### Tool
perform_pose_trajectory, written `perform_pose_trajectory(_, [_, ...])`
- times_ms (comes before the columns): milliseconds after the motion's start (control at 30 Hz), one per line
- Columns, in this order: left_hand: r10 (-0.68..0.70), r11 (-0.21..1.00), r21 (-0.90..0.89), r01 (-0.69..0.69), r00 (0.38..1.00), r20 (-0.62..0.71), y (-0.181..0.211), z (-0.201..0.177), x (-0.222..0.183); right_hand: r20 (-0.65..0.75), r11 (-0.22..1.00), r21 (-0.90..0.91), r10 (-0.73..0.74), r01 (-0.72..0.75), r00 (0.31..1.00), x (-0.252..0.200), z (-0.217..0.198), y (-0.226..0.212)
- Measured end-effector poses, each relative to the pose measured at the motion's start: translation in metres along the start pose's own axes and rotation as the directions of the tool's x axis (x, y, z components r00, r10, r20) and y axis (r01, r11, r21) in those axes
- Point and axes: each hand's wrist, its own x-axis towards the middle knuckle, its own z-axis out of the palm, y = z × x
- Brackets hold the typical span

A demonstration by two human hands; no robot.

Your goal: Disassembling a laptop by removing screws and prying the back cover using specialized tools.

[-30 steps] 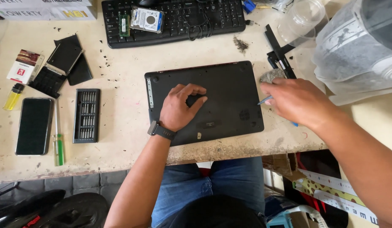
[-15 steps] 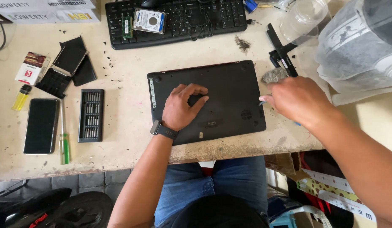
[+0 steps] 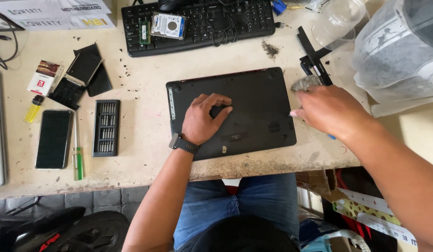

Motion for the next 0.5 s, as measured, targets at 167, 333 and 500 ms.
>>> perform_pose_trajectory(167, [-0.012,1.0,0.002,0.012,1.0,0.006,0.001,-0.001,0.001,-0.048,0.995,0.055,-0.081,0.083,0.996,0.01,0.02,0.014])
perform_pose_trajectory(333, [-0.02,1.0,0.012,0.02,1.0,0.011,0.003,-0.001,-0.001,-0.268,0.982,-0.103,-0.179,0.156,0.947,0.008,0.028,0.008])
perform_pose_trajectory(500, [-0.007,1.0,0.008,0.007,1.0,-0.007,0.003,-0.001,0.0,-0.031,0.994,-0.089,-0.066,0.063,0.997,0.0,0.003,-0.005])
